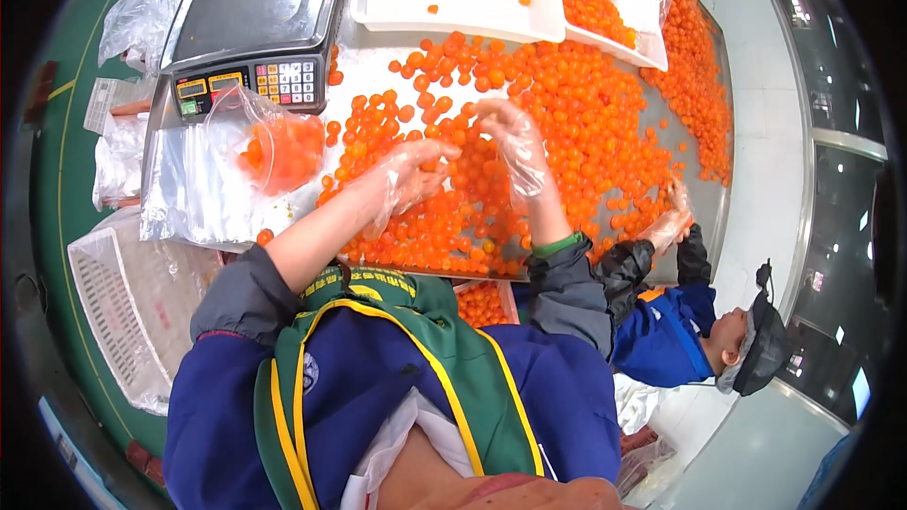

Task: Bagging and preparing salted egg yolks for weighing and packaging on a production floor.

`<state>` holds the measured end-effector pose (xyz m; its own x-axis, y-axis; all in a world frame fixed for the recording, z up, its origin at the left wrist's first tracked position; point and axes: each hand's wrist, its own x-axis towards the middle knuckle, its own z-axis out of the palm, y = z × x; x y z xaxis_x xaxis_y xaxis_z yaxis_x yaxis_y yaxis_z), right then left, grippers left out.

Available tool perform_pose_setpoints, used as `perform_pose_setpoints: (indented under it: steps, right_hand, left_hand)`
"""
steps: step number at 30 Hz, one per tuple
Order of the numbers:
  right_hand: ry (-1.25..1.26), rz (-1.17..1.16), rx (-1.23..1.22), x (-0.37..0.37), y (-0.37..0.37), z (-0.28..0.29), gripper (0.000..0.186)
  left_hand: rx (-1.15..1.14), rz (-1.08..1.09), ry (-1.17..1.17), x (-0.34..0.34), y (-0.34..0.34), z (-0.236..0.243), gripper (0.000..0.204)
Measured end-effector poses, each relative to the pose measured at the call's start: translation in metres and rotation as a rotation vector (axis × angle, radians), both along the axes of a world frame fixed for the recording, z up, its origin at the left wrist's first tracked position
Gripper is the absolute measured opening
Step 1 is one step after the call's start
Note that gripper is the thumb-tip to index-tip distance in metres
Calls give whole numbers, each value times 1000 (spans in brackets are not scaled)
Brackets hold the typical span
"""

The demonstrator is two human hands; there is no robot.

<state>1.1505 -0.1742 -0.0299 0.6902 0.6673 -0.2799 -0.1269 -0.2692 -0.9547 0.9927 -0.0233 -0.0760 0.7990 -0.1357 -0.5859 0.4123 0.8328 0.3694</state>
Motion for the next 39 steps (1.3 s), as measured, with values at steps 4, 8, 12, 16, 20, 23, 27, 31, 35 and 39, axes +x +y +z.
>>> perform_pose_setpoints:
  steps: [4,8,12,16,20,23,27,31,35,39]
  right_hand:
    - [-475,-114,-238,78,19,-50,29]
    - [-887,220,-625,109,37,-78,11]
    - [-597,387,-588,114,59,-31,14]
    - [-660,372,-250,165,118,33,24]
    - [-600,156,-170,260,226,86,30]
    - [-702,20,-137,307,316,80,27]
    - [-1125,-144,-145,383,368,69,23]
    - [-1275,119,-755,399,372,36,35]
    - [-1312,41,-615,367,336,36,40]
    - [-1230,-10,-186,307,254,34,36]
  left_hand:
    - [210,2,7,-10,14,8,23]
    - [392,107,41,-21,35,17,29]
    - [593,129,10,-45,58,0,27]
    - [469,165,112,-53,57,-8,20]
    - [457,90,91,-28,59,0,20]
    - [535,82,66,-33,68,-3,19]
    - [451,31,91,-26,74,9,21]
    - [301,21,148,-17,83,16,22]
    - [127,103,156,-16,79,17,23]
    - [151,114,118,-26,67,8,28]
